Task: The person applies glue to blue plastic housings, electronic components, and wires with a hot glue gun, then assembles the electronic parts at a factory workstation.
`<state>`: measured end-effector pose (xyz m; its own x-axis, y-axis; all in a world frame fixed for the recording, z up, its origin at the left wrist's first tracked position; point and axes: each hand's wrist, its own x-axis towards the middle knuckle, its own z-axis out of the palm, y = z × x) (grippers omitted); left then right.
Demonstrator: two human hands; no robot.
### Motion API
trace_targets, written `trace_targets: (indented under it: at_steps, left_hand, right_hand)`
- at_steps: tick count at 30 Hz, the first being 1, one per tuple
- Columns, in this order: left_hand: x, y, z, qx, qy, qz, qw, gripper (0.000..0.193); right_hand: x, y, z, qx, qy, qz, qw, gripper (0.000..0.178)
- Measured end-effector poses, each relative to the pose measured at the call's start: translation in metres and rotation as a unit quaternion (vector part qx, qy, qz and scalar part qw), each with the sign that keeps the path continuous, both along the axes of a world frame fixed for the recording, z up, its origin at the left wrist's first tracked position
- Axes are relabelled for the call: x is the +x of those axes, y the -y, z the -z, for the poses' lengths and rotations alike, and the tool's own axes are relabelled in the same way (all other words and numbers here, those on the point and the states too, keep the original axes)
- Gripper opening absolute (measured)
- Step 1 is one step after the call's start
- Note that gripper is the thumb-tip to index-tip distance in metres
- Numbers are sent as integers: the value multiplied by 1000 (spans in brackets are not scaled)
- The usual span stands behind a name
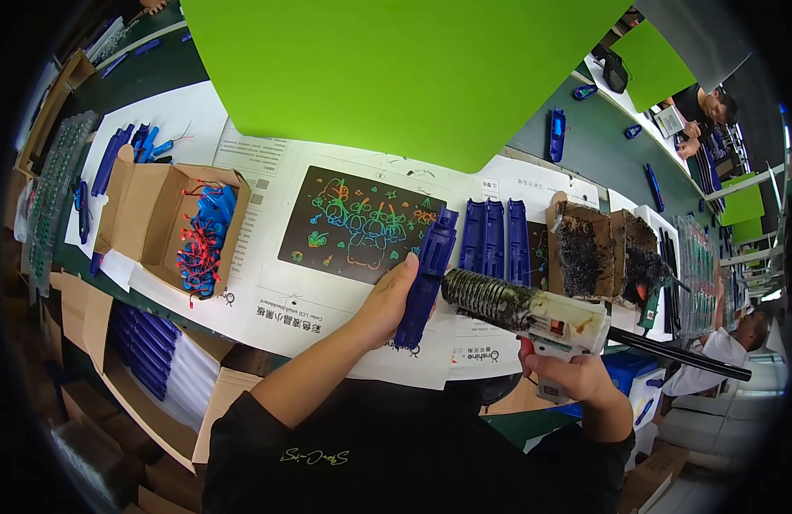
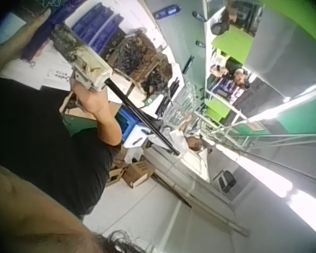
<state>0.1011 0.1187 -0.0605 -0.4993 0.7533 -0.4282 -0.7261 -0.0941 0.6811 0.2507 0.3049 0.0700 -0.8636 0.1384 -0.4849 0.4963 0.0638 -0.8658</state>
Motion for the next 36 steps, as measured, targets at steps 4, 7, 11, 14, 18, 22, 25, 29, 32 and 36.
trace_targets:
  at_steps: [4,7,11,14,18,22,25,29,32,36]
  left_hand:
    - [3,-2,9,-13,-27,4,1000,60]
    - [3,-2,12,-3,-36,0,999,60]
    - [2,-2,12,10,-20,3,1000,60]
    - [2,-2,10,-1,-17,-1,1000,59]
    - [4,-3,9,2,-49,7,999,58]
    - [6,-2,8,3,-74,0,997,55]
    - [9,-1,12,-2,-62,-3,998,55]
    - [7,-2,12,-29,-84,-13,996,55]
    - [10,-5,18,-36,-117,-19,992,55]
    - [10,3,-7,-22,-93,-81,992,58]
  right_hand:
    - [-2,-1,0,11,-8,29,999,23]
    - [-6,-3,-3,29,3,27,999,23]
    - [-10,-2,-5,14,-4,47,999,24]
    - [-10,-4,-5,24,-9,40,999,24]
    - [-11,-6,-6,10,-6,55,998,24]
    - [-16,-9,-3,37,-29,58,997,24]
    - [-16,-11,-2,55,-50,-5,997,25]
    - [-20,-7,-12,156,-79,-45,984,29]
    - [-16,-6,-15,152,-53,-70,984,30]
    - [-3,-25,-15,34,-100,23,994,31]
